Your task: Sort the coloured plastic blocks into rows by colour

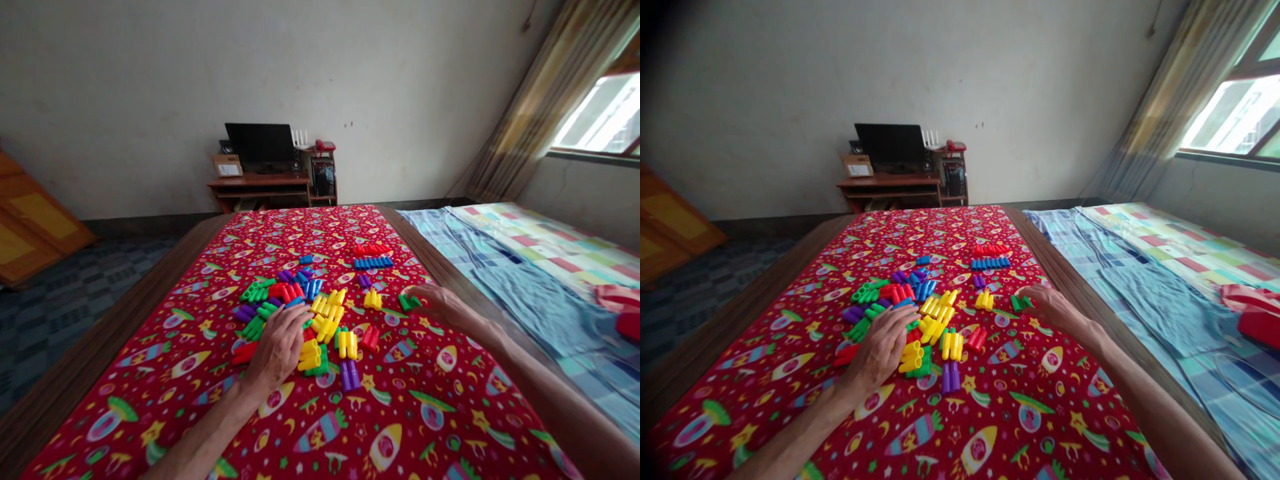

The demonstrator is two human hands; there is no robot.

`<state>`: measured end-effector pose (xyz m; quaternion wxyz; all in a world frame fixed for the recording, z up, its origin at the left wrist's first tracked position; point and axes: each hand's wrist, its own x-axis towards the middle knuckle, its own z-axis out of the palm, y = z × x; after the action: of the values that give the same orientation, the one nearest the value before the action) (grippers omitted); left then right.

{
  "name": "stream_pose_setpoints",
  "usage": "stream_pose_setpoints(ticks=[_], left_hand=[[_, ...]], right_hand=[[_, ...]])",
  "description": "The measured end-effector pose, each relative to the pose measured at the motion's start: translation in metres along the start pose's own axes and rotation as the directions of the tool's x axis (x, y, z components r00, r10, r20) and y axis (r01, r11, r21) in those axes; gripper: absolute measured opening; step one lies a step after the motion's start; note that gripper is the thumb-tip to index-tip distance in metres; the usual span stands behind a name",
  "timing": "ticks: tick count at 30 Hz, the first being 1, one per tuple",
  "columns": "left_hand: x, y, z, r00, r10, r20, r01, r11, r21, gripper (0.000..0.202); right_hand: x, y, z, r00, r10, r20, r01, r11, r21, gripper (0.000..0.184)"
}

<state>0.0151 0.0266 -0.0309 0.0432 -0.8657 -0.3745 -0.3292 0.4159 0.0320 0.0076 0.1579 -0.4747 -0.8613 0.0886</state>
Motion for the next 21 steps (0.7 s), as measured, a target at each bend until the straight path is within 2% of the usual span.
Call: stream_pose_setpoints(ticks=[5,9,12,15,18,21], left_hand=[[0.0,0.0,0.0,1.0,-0.002,0.0,0.002,1.0,0.002,0.034],[0.002,0.002,-0.001,1.0,-0.003,-0.006,0.003,1.0,0.009,0.034],[0.002,0.003,-0.002,1.0,0.003,0.001,-0.003,1.0,0.015,0.034],[0.002,0.003,-0.003,1.0,0.003,0.002,-0.003,1.0,0.02,0.033],[0.002,0.002,-0.002,1.0,-0.004,-0.012,0.005,1.0,0.017,0.033],[0.001,0.001,-0.001,1.0,-0.007,-0.011,0.008,1.0,0.014,0.035]], right_hand=[[-0.033,-0.02,0.014,1.0,-0.022,-0.011,0.022,1.0,0.01,0.02],[-0.036,-0.023,0.015,0.998,-0.049,-0.029,0.048,0.998,-0.045,0.024],[-0.02,-0.031,0.007,0.996,-0.075,-0.049,0.072,0.996,-0.059,0.027],[0.009,-0.046,0.007,0.995,-0.062,-0.076,0.054,0.993,-0.106,0.029],[0.04,-0.057,0.019,0.999,-0.008,-0.034,0.002,0.986,-0.165,0.031],[0.059,-0.055,0.034,0.999,0.009,0.035,-0.002,0.983,-0.186,0.035]])
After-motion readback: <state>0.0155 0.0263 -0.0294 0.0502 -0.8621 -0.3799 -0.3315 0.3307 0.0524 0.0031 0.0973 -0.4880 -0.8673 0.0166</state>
